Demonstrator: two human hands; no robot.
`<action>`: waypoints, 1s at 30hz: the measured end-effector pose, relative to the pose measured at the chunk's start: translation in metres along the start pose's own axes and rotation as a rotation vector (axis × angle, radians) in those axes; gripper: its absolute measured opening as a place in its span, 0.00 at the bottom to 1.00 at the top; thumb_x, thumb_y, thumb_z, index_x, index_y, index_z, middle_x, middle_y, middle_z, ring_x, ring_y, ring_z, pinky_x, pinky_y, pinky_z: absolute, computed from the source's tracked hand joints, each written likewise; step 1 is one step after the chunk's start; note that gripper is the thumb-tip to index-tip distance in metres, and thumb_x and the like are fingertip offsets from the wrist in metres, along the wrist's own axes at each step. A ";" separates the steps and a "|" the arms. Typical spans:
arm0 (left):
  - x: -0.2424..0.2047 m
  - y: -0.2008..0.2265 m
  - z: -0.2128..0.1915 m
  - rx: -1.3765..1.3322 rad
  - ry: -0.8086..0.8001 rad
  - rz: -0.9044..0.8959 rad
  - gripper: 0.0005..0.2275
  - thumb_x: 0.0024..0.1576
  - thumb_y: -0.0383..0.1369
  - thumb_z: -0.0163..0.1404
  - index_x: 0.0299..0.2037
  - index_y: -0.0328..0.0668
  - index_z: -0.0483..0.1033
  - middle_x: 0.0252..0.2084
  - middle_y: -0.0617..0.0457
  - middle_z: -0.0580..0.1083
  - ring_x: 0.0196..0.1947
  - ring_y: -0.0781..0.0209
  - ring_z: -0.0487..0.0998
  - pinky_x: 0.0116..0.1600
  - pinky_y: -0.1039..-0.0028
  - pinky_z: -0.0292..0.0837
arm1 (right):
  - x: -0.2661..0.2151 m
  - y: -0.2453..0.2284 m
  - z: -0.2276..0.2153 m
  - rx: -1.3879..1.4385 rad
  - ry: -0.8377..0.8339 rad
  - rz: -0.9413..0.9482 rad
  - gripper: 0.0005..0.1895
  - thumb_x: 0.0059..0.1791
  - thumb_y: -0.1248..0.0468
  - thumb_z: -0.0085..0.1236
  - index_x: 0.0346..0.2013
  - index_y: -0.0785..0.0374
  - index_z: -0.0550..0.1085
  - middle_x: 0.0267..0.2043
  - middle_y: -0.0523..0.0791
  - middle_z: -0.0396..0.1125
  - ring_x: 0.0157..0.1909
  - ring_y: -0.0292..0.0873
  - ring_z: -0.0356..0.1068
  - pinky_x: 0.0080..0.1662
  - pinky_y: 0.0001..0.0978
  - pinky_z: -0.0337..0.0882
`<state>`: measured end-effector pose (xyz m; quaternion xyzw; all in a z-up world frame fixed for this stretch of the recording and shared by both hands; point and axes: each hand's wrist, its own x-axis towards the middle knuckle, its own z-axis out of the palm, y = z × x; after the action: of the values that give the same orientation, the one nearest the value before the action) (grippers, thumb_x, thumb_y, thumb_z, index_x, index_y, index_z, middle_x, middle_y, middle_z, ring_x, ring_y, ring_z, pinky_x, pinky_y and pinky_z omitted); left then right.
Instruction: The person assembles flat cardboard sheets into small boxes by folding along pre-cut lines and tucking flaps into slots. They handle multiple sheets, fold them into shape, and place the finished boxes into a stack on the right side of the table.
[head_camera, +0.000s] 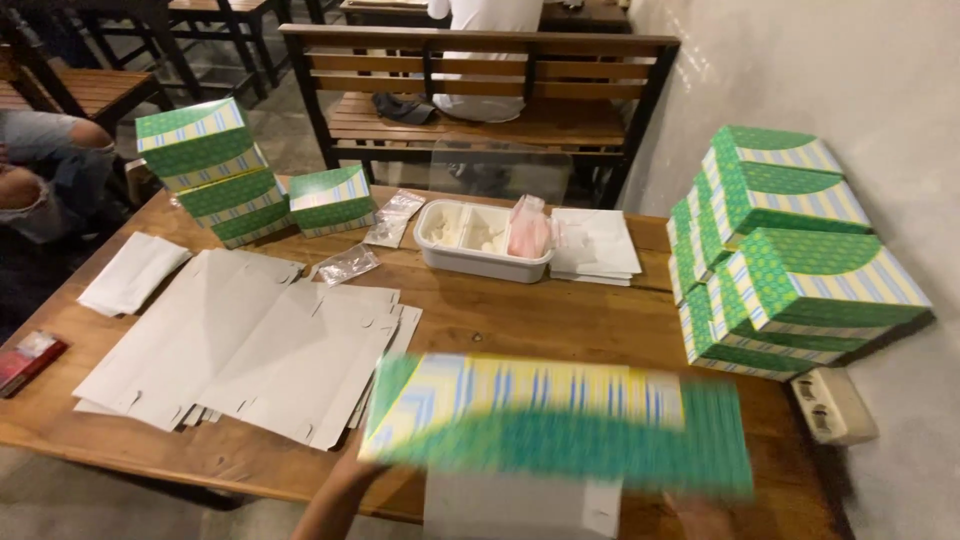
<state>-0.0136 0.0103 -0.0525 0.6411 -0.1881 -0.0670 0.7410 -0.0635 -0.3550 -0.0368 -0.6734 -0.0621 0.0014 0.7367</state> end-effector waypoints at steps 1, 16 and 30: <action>0.000 0.008 0.008 0.003 0.076 -0.118 0.09 0.55 0.34 0.61 0.38 0.36 0.78 0.30 0.55 0.73 0.29 0.68 0.71 0.33 0.75 0.64 | 0.001 0.001 0.003 -0.058 0.058 0.004 0.17 0.44 0.63 0.69 0.16 0.64 0.72 0.20 0.41 0.64 0.23 0.34 0.61 0.26 0.30 0.59; -0.025 -0.028 0.081 1.009 0.309 -0.309 0.23 0.54 0.50 0.56 0.60 0.61 0.70 0.42 0.60 0.77 0.45 0.61 0.78 0.40 0.58 0.78 | -0.002 0.008 0.030 -1.066 0.289 0.480 0.13 0.45 0.45 0.59 0.34 0.44 0.85 0.33 0.33 0.82 0.37 0.34 0.80 0.42 0.28 0.75; -0.040 -0.063 0.112 1.681 0.217 0.242 0.43 0.61 0.65 0.35 0.76 0.38 0.47 0.80 0.47 0.46 0.80 0.55 0.43 0.77 0.58 0.40 | -0.023 0.044 0.064 -1.177 -0.011 -0.186 0.33 0.56 0.48 0.41 0.72 0.60 0.59 0.77 0.44 0.51 0.79 0.45 0.45 0.72 0.58 0.34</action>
<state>-0.0825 -0.0905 -0.1097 0.9561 -0.1703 0.2360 0.0353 -0.0883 -0.2896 -0.0773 -0.9602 -0.1147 -0.0942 0.2364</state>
